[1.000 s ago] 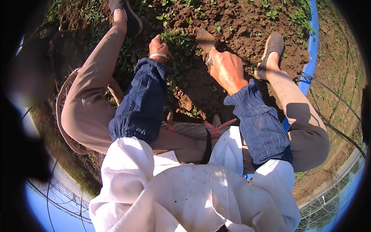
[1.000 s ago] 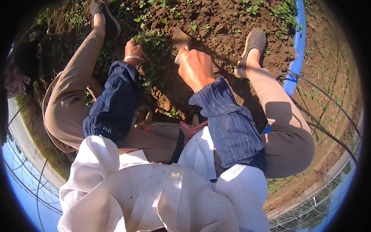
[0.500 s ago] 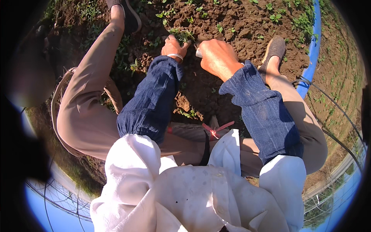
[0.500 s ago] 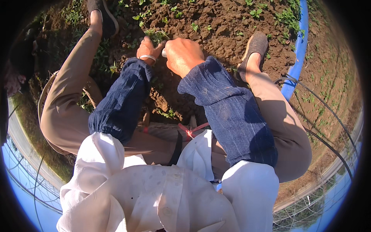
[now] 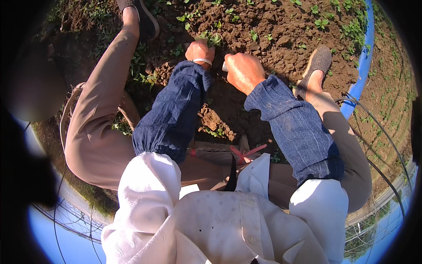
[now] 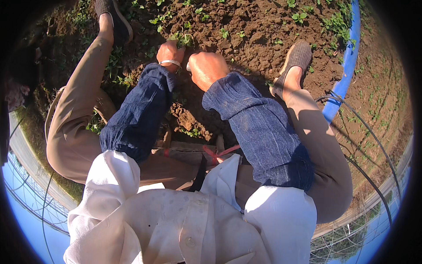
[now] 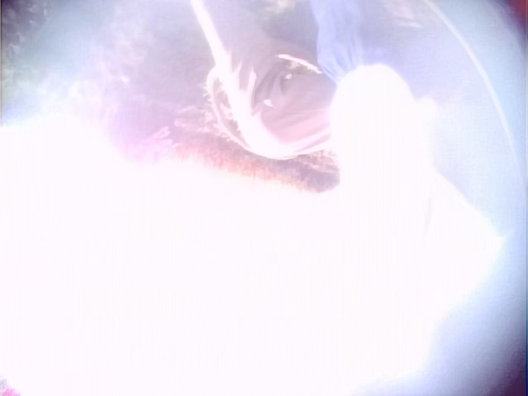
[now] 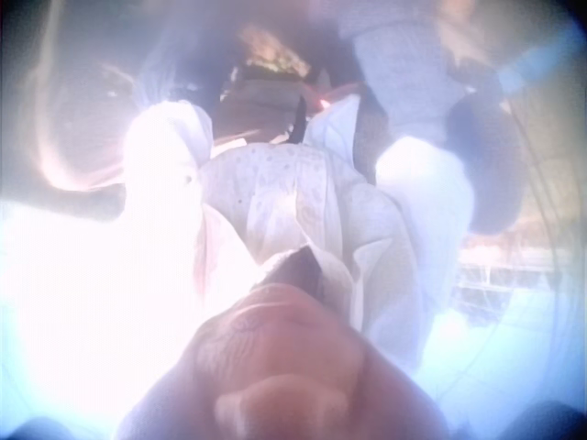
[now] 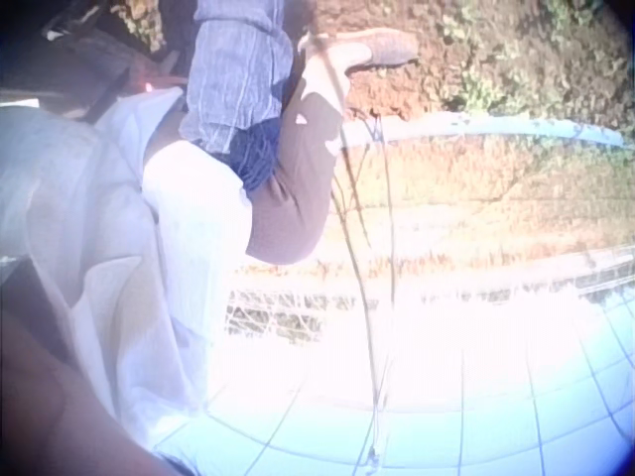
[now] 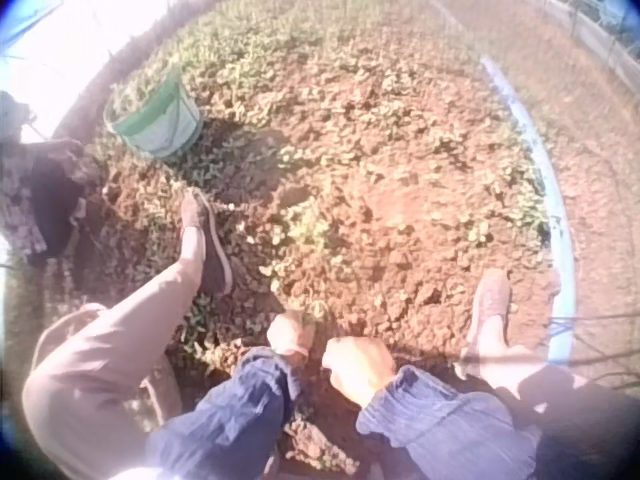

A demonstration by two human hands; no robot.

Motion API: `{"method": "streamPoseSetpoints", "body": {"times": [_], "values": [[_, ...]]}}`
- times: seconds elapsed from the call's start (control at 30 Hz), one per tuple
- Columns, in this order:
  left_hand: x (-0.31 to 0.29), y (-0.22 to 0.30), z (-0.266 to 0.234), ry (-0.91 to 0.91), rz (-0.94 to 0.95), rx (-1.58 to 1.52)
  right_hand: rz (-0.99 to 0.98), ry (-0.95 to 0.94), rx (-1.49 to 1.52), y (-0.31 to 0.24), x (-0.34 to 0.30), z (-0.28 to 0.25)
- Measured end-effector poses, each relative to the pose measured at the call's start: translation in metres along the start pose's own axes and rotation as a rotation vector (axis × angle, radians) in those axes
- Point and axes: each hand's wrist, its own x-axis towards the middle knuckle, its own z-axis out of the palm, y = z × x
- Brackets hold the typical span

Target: The person pulls small plants from the soil by hand and using a trowel, then places the collected greens into a woven basket.

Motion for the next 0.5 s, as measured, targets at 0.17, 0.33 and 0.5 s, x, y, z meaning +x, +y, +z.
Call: {"method": "streamPoseSetpoints", "body": {"times": [0.17, 0.33, 0.5], "values": [[0.010, -0.022, 0.020, 0.070, -0.070, -0.325, -0.006, 0.093, -0.020, 0.017, 0.000, 0.033], [0.016, -0.047, 0.026, 0.047, -0.098, -0.572, -0.062, 0.096, 0.097, 0.043, -0.005, 0.044], [0.018, -0.053, 0.011, 0.045, -0.204, -0.854, -0.062, 0.140, 0.273, 0.077, -0.013, 0.055]]}}
